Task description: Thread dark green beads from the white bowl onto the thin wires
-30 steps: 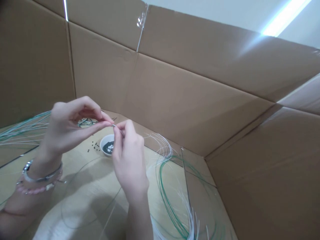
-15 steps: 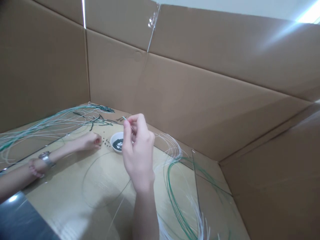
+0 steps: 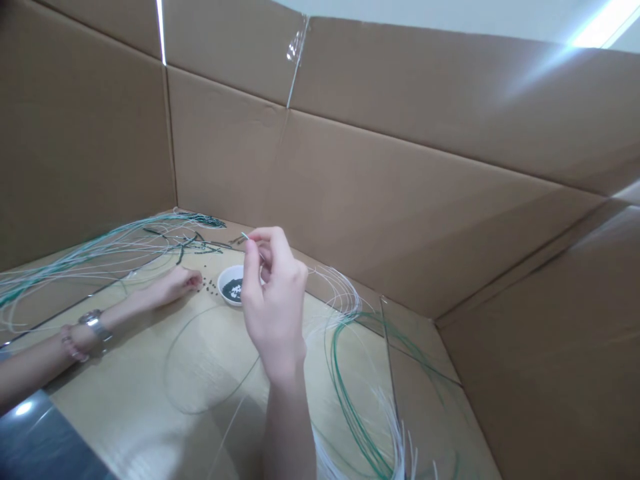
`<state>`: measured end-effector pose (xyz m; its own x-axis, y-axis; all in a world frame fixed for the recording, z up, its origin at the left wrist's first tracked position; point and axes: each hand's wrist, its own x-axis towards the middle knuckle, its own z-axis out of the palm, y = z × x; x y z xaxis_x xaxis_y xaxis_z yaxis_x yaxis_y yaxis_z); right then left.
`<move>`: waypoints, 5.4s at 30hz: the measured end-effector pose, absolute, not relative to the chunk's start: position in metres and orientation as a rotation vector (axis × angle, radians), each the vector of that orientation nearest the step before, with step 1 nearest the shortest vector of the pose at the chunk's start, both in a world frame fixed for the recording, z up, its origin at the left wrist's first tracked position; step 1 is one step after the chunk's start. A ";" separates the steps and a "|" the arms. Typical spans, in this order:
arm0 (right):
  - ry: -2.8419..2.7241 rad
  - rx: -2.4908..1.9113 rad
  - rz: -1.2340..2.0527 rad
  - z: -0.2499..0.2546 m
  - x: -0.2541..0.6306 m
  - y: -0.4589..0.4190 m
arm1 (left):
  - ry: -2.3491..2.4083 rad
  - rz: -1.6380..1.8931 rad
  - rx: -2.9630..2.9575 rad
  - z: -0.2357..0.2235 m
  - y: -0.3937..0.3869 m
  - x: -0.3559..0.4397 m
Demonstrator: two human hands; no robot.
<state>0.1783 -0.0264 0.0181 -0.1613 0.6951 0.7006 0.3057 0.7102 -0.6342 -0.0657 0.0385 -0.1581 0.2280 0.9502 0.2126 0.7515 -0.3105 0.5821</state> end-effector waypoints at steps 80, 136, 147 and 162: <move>-1.563 -0.552 0.029 0.015 0.163 -0.049 | 0.146 1.586 1.090 0.014 -0.027 0.057; -1.462 -0.559 -0.400 0.014 0.158 -0.043 | 0.089 1.541 0.759 0.011 -0.044 0.073; -1.446 -0.551 -0.455 0.016 0.156 -0.043 | 0.117 1.570 0.617 0.015 -0.051 0.080; -1.478 -0.528 -0.395 0.015 0.158 -0.043 | 0.108 1.561 0.624 0.014 -0.051 0.078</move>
<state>0.1576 -0.0427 0.0146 0.0640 0.0685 0.9956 0.5557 0.8262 -0.0926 0.0780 -0.0511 0.0140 0.0397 0.9471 0.3184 -0.8945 -0.1084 0.4338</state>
